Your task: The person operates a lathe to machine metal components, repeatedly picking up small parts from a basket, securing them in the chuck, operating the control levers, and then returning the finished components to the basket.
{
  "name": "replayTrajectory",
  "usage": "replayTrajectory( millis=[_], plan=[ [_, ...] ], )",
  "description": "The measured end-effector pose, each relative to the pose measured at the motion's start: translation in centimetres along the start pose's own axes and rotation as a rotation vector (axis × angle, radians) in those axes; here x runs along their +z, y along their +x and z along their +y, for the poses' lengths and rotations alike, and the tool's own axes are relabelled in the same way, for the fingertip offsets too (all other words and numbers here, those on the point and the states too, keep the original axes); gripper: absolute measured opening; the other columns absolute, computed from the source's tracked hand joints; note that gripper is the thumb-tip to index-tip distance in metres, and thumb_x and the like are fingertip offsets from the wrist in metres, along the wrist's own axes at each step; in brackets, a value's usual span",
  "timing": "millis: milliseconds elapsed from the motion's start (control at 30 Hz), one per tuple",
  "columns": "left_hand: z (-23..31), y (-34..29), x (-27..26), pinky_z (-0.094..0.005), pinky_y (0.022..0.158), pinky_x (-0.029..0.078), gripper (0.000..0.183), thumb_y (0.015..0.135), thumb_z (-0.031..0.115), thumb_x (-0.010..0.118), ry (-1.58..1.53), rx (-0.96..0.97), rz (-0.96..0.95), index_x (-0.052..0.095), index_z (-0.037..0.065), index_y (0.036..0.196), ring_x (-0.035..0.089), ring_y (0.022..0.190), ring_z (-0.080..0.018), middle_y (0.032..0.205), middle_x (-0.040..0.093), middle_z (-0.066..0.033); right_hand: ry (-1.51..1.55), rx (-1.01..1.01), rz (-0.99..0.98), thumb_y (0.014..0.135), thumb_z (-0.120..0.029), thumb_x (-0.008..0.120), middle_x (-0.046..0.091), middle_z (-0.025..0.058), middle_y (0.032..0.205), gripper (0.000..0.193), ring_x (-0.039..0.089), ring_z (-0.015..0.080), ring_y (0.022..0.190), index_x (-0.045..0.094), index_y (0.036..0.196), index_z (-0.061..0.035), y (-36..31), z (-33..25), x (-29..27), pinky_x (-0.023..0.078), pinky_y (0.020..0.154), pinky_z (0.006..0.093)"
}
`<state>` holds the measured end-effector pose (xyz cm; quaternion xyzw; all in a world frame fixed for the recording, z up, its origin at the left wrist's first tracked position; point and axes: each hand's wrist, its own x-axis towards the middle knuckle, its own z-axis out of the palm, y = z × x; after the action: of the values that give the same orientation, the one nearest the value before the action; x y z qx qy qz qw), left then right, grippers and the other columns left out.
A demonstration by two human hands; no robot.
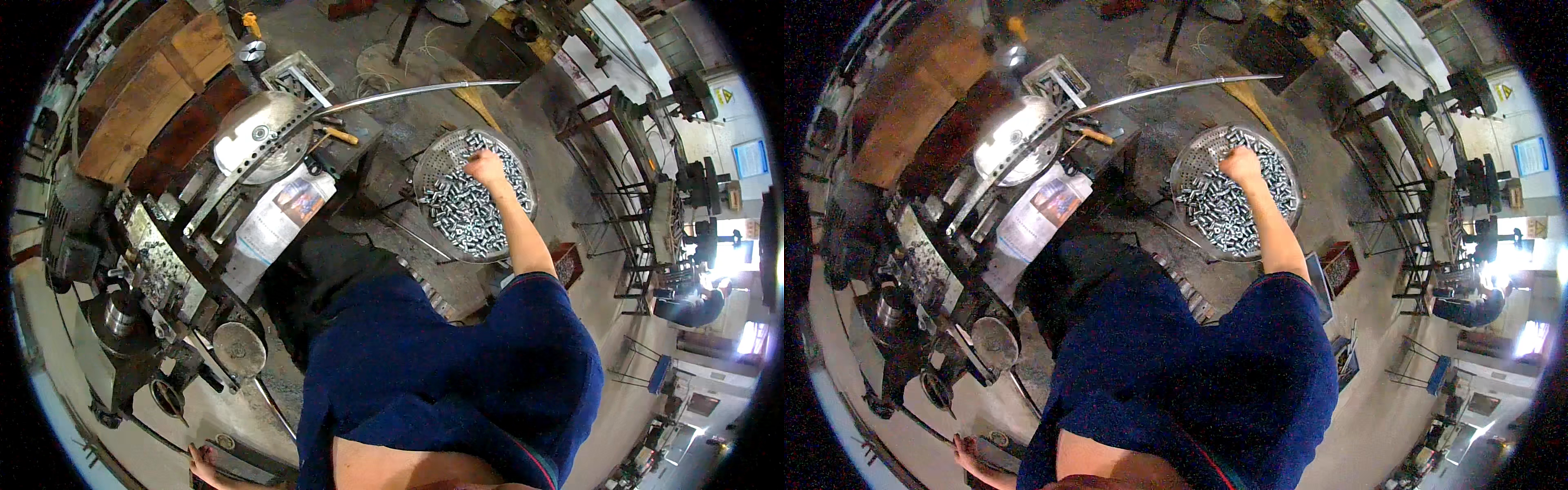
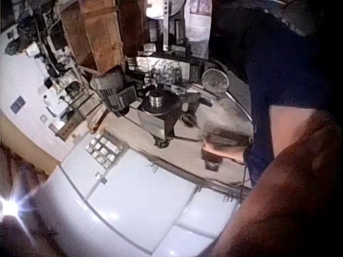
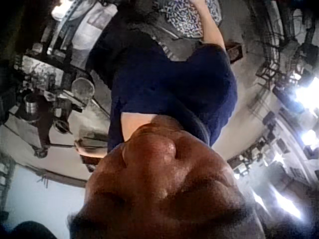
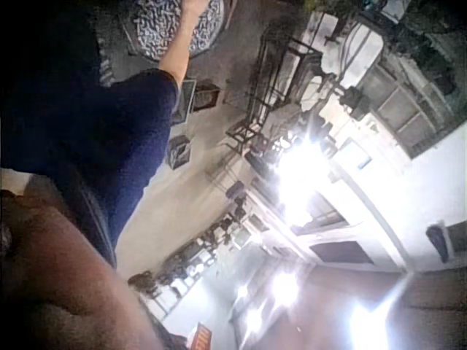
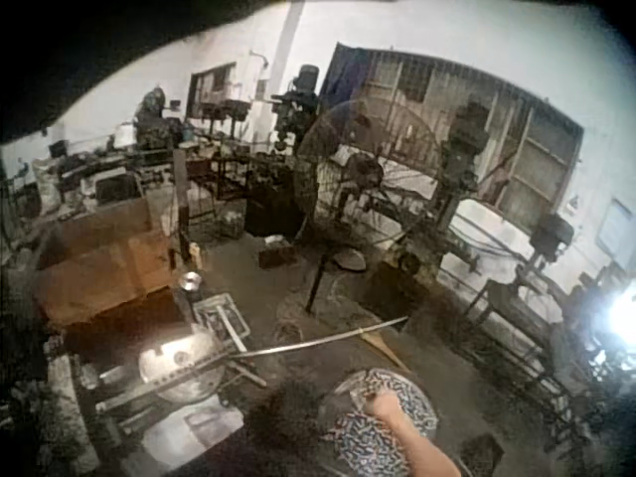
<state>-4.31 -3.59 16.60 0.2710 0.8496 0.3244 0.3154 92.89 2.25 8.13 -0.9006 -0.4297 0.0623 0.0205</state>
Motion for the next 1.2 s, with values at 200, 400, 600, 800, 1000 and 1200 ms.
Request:
replayTrajectory(
  millis=[200,400,600,800,1000,1200],
  plan=[
    [0.8,-1.4,1.4,-0.0248,0.045,0.043,0.036,0.082,0.032,0.064,-0.067,0.098,0.094,0.056,-0.002,0.075,0.052,0.049,-0.0131,0.063,0.057,-0.0080,-0.049,-0.122,-0.340,0.059,-0.022,0.060,0.064,0.0146,0.091,0.028,0.061,0.0289,0.087,0.068,0.083,-0.0095,-1.5,-1.6,4.1,0.048,0.080,0.0344],
    [-0.8,-1.5,-0.1,-0.0251,0.046,0.037,0.032,0.084,0.032,0.061,-0.058,0.170,0.056,0.051,0.004,0.072,0.048,0.050,-0.0099,0.060,0.053,-0.0045,-0.310,-0.261,-0.336,0.063,-0.026,0.059,0.063,0.0175,0.095,0.030,0.060,0.0309,0.091,0.066,0.082,-0.0038,-0.5,-4.7,4.2,0.048,0.081,0.0376],
    [1.9,-6.0,1.7,-0.0389,0.064,0.047,0.040,0.073,0.021,0.065,1.087,0.626,0.524,0.055,-0.004,0.103,0.059,0.071,-0.0303,0.075,0.060,-0.0163,0.234,-0.302,-0.066,0.059,-0.020,0.063,0.061,0.0214,0.086,0.035,0.060,0.0335,0.085,0.067,0.089,-0.0023,-1.0,-3.6,2.2,0.049,0.076,0.0376],
    [19.5,-15.9,10.0,-0.0293,0.073,0.045,0.037,0.080,0.014,0.060,0.182,0.760,-0.031,0.055,-0.003,0.112,0.059,0.081,-0.0169,0.085,0.063,-0.0134,0.751,-0.888,-0.046,0.059,-0.012,0.064,0.051,0.0165,0.117,0.049,0.056,0.0303,0.101,0.062,0.108,-0.0064,-5.5,-20.6,-6.9,0.046,0.085,0.0348],
    [27.4,-19.0,19.6,-0.0339,0.060,0.045,0.029,0.079,0.029,0.062,0.213,1.051,-0.381,0.064,0.001,0.088,0.061,0.068,-0.0291,0.074,0.062,-0.0167,0.770,-1.701,-0.284,0.056,-0.007,0.063,0.042,0.0199,0.125,0.055,0.049,0.0357,0.108,0.056,0.111,-0.0026,-18.0,-39.2,-13.6,0.042,0.090,0.0380],
    [24.5,-18.5,21.5,-0.0328,0.048,0.040,0.034,0.082,0.033,0.059,-0.010,0.944,-0.407,0.063,0.000,0.074,0.054,0.049,-0.0208,0.055,0.056,-0.0126,0.770,-1.799,-0.281,0.056,-0.008,0.060,0.047,0.0212,0.113,0.045,0.051,0.0371,0.099,0.057,0.100,0.0019,-22.5,-42.6,-14.0,0.045,0.084,0.0396]
  ],
)
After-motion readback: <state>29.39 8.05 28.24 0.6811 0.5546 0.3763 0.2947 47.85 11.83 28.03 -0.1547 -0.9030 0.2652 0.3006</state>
